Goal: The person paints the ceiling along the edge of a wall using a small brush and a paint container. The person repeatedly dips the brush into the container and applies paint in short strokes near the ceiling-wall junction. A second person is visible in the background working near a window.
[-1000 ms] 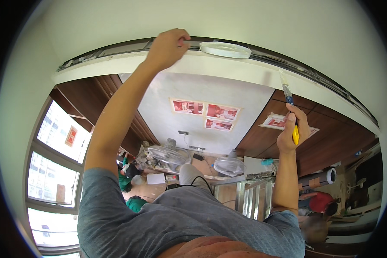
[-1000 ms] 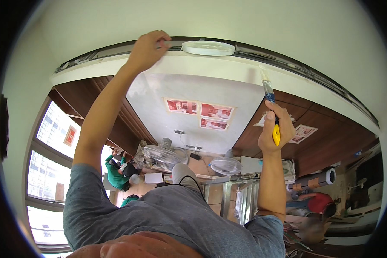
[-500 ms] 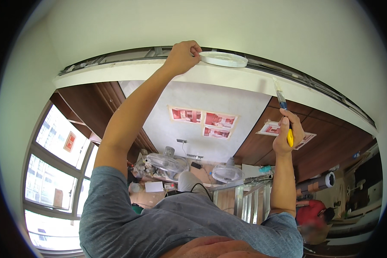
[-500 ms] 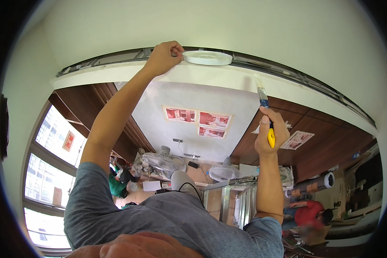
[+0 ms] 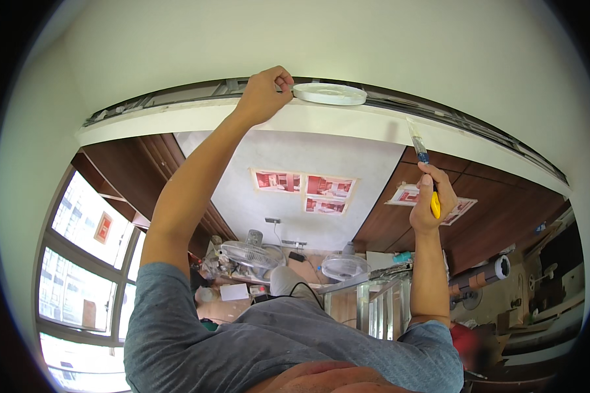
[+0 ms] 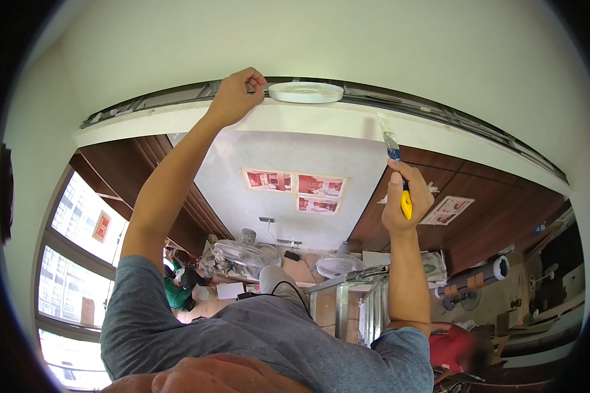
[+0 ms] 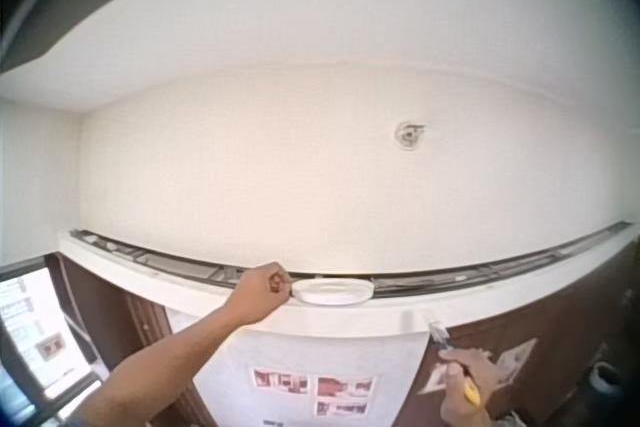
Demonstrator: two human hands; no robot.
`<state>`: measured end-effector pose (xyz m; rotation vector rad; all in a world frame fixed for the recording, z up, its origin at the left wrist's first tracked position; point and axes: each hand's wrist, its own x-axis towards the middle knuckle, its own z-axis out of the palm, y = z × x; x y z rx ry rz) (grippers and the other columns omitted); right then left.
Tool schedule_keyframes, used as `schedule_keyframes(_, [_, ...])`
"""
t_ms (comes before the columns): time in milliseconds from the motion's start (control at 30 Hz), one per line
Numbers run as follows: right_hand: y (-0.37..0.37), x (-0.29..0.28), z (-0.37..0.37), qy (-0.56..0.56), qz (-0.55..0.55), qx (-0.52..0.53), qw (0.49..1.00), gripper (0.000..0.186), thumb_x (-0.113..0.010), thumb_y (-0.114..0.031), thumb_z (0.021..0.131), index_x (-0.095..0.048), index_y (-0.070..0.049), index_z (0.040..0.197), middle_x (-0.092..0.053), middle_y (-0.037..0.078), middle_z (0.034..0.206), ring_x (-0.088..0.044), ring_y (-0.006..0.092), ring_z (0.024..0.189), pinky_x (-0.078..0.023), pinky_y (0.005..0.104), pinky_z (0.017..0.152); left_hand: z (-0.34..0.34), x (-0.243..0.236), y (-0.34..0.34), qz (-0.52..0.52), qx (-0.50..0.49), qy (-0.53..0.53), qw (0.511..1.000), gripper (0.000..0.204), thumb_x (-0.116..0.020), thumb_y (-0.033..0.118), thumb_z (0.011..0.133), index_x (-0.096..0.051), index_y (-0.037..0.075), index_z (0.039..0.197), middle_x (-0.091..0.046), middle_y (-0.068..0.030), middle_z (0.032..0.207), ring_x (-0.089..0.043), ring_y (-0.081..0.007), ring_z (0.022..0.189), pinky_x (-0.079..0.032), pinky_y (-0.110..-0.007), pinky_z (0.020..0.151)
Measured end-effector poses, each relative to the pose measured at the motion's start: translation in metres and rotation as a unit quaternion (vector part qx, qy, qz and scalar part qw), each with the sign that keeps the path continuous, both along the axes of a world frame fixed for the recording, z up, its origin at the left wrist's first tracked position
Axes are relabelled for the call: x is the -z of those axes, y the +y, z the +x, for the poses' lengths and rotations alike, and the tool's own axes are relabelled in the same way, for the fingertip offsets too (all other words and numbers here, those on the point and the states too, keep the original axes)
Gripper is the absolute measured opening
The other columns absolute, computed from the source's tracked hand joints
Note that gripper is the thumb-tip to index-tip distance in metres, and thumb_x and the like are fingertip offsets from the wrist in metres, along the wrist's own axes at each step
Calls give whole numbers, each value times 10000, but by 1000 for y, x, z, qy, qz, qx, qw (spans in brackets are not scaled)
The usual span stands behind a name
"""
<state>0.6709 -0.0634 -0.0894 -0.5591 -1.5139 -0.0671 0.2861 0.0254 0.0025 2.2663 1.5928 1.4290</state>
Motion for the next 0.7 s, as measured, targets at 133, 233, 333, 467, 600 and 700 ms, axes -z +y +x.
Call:
schedule_keyframes(133, [2, 0, 1, -1, 1, 0, 1000, 176, -640, -69, 996, -760, 23, 1085, -648, 55, 775, -522, 104, 618, -404, 258, 580, 6, -12, -21, -28, 17, 17, 999, 193, -728, 116, 849, -713, 11, 1010, -686, -31, 872, -528, -112, 735, -482, -306, 702])
schedule_keyframes(233, [-4, 2, 2, 1, -12, 8, 1000, 173, -639, -60, 993, -762, 18, 1085, -658, 60, 787, -534, 108, 624, -415, 258, 588, 15, -22, -56, -120, 72, 10, 990, 156, -723, 125, 899, -726, 8, 1003, -696, -23, 893, -544, -98, 765, -489, -299, 728])
schedule_keyframes(333, [-2, -2, 1, -5, -2, 19, 1000, 169, -637, -55, 992, -762, 14, 1082, -664, 64, 793, -549, 105, 629, -420, 258, 589, 10, -5, -57, -141, 181, -52, 972, 145, -713, 133, 980, -751, 6, 1038, -713, -16, 928, -601, -83, 839, -508, -274, 804])
schedule_keyframes(467, [0, -2, 2, -26, 0, 16, 1000, 160, -637, -55, 996, -762, 11, 1071, -668, 69, 792, -561, 107, 613, -419, 260, 577, 6, -2, -70, -161, 173, -66, 969, 167, -768, 130, 955, -764, 29, 1088, -701, 10, 923, -564, -51, 813, -478, -237, 775])
schedule_keyframes(600, [-3, 0, -1, -16, -9, 15, 1000, 157, -642, -48, 997, -760, 17, 1076, -676, 68, 805, -566, 105, 621, -426, 255, 584, -1, -10, -78, -176, 102, 1, 979, 220, -833, 113, 870, -755, 51, 1067, -606, 69, 825, -434, -31, 734, -397, -215, 682])
schedule_keyframes(700, [-4, 1, -1, -19, -18, 9, 1000, 156, -646, -31, 990, -756, 27, 1086, -699, 81, 846, -590, 106, 656, -453, 251, 614, -12, -3, -78, -186, 122, -18, 975, 239, -818, 35, 836, -756, 49, 1067, -629, 60, 870, -417, -48, 733, -411, -221, 707])
